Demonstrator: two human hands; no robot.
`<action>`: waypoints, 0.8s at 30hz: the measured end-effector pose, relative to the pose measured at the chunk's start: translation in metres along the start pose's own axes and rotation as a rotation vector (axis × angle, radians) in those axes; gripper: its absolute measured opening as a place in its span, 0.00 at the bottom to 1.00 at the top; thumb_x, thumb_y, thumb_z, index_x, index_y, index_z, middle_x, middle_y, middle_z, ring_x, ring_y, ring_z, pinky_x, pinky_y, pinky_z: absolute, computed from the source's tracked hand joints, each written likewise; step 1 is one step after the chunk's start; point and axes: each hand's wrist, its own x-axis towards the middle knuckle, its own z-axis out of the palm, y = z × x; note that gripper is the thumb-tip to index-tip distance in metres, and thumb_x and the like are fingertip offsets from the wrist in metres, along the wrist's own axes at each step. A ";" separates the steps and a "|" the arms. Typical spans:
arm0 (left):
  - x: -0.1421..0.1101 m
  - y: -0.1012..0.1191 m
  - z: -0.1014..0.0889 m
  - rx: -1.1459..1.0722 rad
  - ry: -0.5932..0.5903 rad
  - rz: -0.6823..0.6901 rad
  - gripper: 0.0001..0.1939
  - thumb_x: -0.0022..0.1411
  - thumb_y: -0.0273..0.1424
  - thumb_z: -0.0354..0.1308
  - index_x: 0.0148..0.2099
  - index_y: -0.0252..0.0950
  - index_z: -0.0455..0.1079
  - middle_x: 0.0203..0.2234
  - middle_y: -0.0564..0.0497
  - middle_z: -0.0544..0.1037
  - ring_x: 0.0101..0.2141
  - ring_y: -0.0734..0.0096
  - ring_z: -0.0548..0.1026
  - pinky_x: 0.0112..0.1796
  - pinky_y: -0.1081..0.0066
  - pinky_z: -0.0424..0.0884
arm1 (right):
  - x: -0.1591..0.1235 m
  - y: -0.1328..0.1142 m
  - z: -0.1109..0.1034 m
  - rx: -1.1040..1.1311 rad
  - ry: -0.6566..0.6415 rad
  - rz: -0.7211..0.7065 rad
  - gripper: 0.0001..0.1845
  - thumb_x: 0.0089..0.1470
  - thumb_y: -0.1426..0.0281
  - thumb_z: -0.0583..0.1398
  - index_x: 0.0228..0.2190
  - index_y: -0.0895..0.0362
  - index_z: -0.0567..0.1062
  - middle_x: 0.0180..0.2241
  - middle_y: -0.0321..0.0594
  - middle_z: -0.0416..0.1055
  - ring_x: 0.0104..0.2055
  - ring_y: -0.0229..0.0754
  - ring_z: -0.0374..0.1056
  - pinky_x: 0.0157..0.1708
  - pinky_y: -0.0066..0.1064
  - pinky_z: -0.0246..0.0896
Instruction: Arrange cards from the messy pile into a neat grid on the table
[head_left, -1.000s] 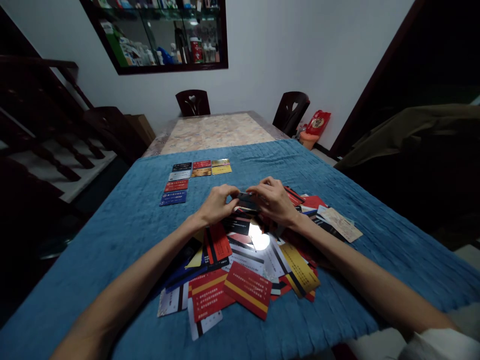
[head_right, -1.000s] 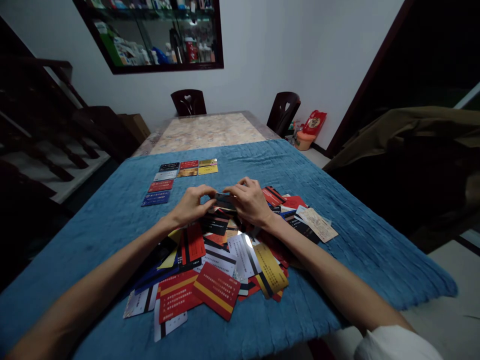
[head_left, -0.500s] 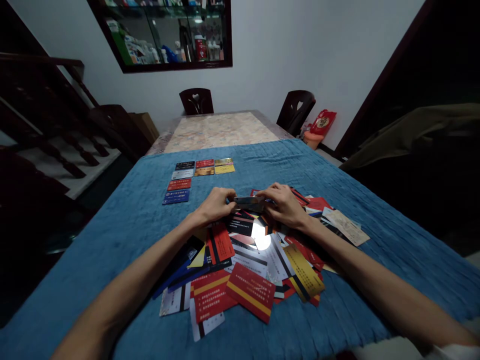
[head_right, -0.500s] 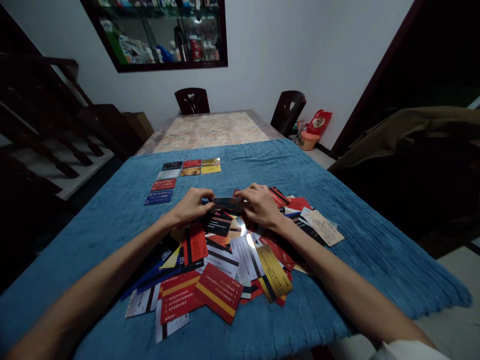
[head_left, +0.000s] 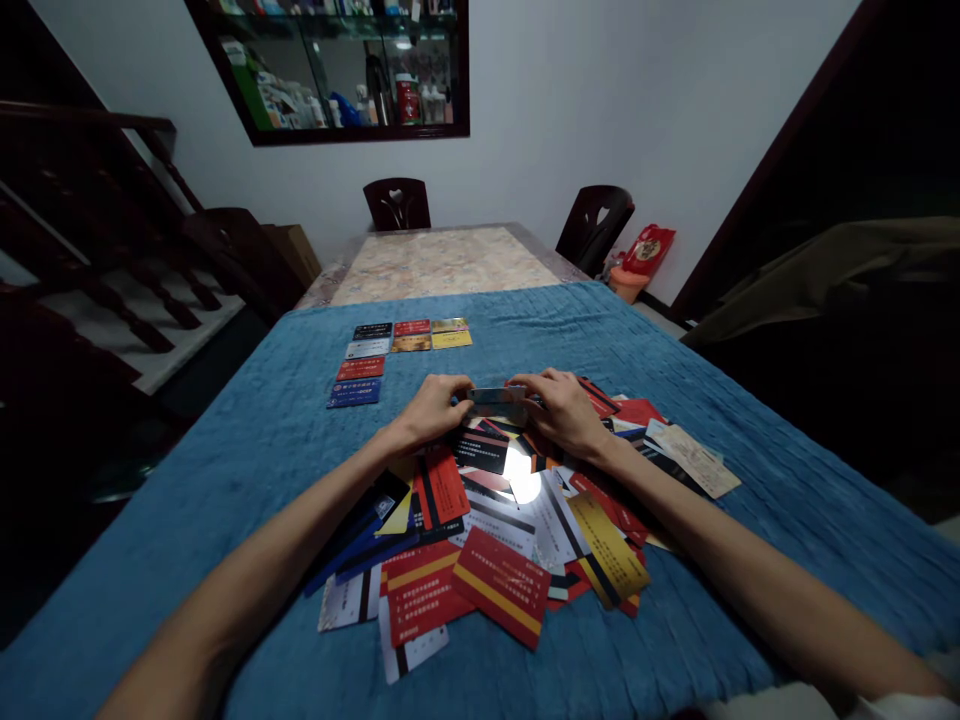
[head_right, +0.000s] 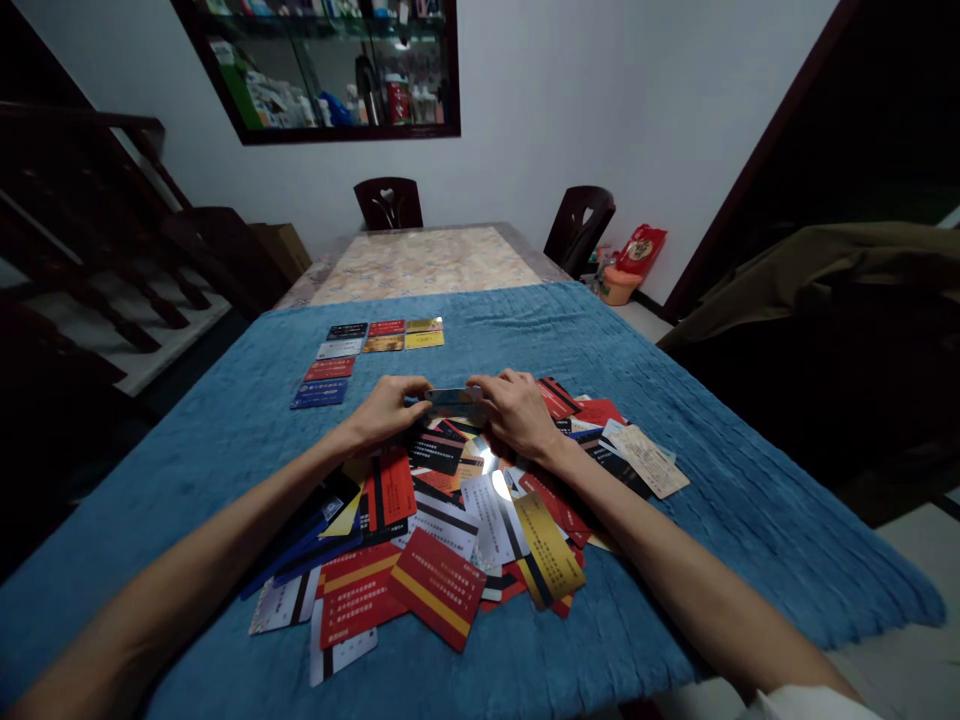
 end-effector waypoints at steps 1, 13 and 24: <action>0.000 0.000 0.001 -0.006 0.004 0.003 0.11 0.55 0.26 0.53 0.36 0.33 0.77 0.29 0.51 0.80 0.32 0.69 0.76 0.35 0.72 0.69 | 0.000 0.000 0.001 -0.016 -0.006 -0.003 0.16 0.61 0.71 0.56 0.50 0.55 0.74 0.41 0.46 0.79 0.41 0.49 0.66 0.41 0.39 0.55; 0.001 -0.004 0.004 -0.048 0.094 -0.054 0.11 0.54 0.25 0.55 0.39 0.33 0.75 0.28 0.51 0.78 0.31 0.69 0.75 0.34 0.72 0.70 | 0.000 -0.003 0.005 -0.126 -0.027 -0.021 0.22 0.57 0.73 0.59 0.54 0.56 0.70 0.45 0.46 0.78 0.42 0.50 0.65 0.42 0.39 0.51; 0.001 -0.003 0.005 -0.071 0.121 -0.073 0.11 0.55 0.24 0.55 0.40 0.33 0.74 0.29 0.50 0.78 0.31 0.69 0.74 0.34 0.71 0.69 | 0.002 -0.007 0.006 -0.162 -0.016 -0.042 0.24 0.56 0.70 0.60 0.55 0.58 0.69 0.45 0.49 0.75 0.44 0.51 0.64 0.42 0.39 0.52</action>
